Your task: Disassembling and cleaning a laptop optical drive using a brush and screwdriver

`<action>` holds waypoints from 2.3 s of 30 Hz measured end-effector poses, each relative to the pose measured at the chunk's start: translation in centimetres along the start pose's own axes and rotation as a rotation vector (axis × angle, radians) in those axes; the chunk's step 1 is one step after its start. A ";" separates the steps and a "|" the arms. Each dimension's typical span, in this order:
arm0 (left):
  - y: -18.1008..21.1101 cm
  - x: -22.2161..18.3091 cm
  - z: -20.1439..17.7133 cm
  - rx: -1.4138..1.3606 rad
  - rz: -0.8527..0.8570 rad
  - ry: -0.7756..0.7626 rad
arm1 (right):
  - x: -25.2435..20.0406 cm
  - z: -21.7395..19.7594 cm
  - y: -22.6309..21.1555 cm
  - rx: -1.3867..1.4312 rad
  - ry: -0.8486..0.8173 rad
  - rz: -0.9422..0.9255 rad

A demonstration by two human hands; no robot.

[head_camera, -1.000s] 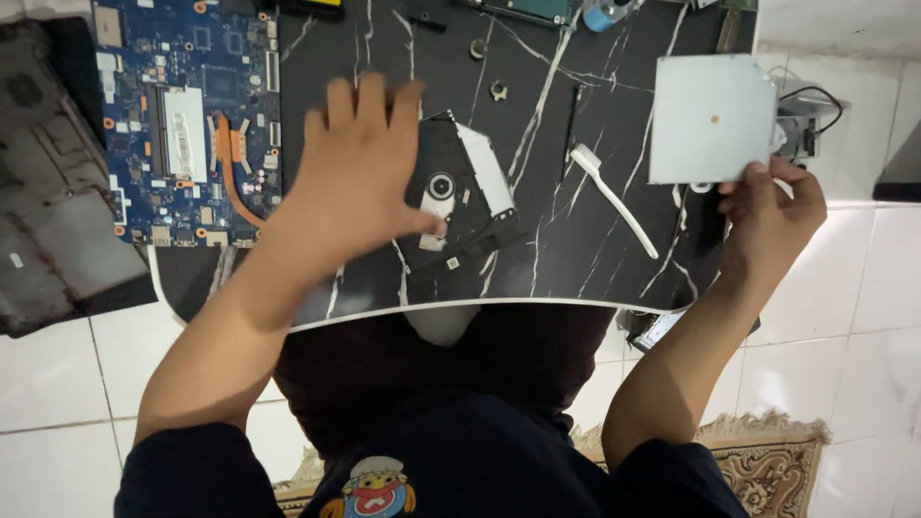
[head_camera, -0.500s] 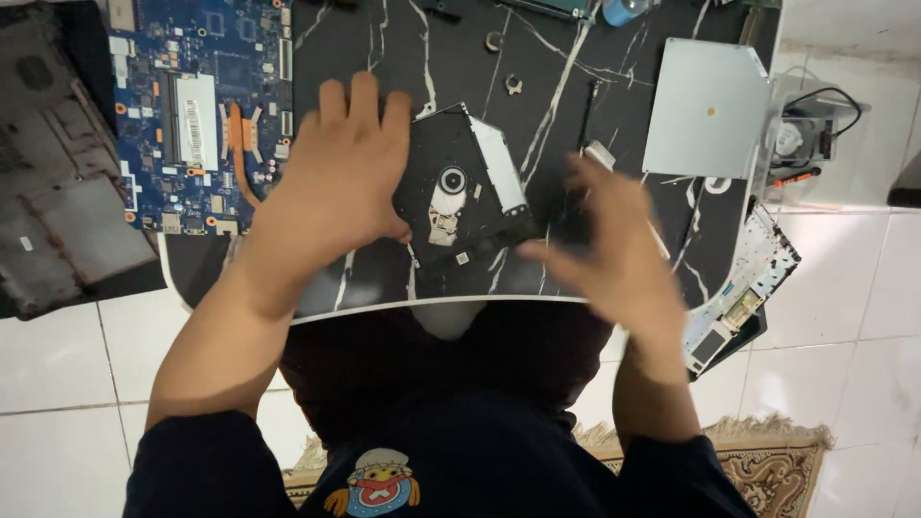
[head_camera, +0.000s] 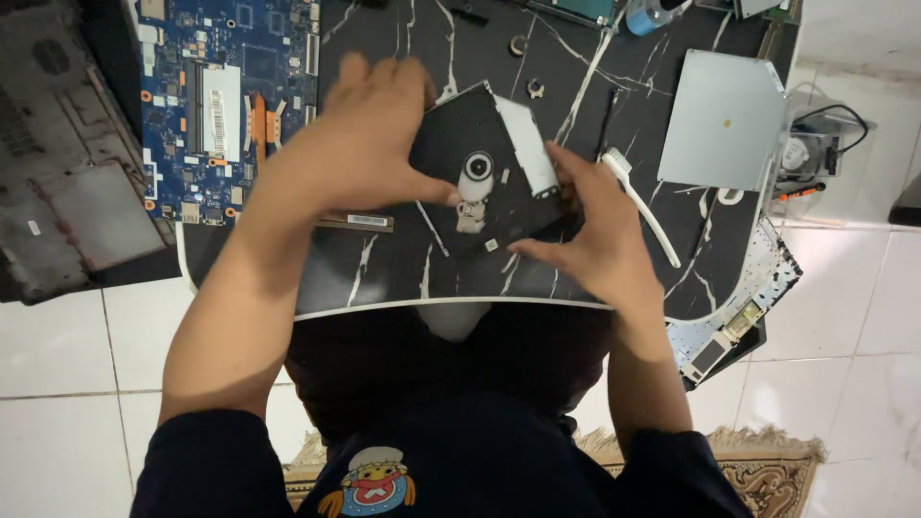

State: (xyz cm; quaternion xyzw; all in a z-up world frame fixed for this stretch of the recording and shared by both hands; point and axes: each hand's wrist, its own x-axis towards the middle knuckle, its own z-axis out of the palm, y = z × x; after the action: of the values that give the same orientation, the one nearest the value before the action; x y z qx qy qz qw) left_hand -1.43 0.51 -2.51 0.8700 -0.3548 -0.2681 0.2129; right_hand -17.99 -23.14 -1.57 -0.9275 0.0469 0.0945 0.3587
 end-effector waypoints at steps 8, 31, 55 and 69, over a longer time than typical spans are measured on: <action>0.3 -1.4 -2.8 -0.480 0.088 0.024 | 2.2 -3.6 1.4 0.181 0.042 -0.438; 2.4 -1.8 -1.8 -1.142 0.535 0.395 | 5.2 -2.9 4.3 1.018 0.357 -0.419; 3.4 -2.0 -1.8 -1.080 0.489 0.338 | 4.7 -3.0 5.6 0.914 0.505 -0.357; 2.6 -1.6 -2.1 -1.128 0.529 0.299 | 3.4 -3.1 6.9 0.719 0.589 -0.487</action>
State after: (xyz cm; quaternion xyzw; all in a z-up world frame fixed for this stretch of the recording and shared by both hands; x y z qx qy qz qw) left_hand -2.41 0.34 1.08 0.5355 -0.3284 -0.2275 0.7441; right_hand -15.30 -30.37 -4.58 -0.7170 -0.0418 -0.2783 0.6377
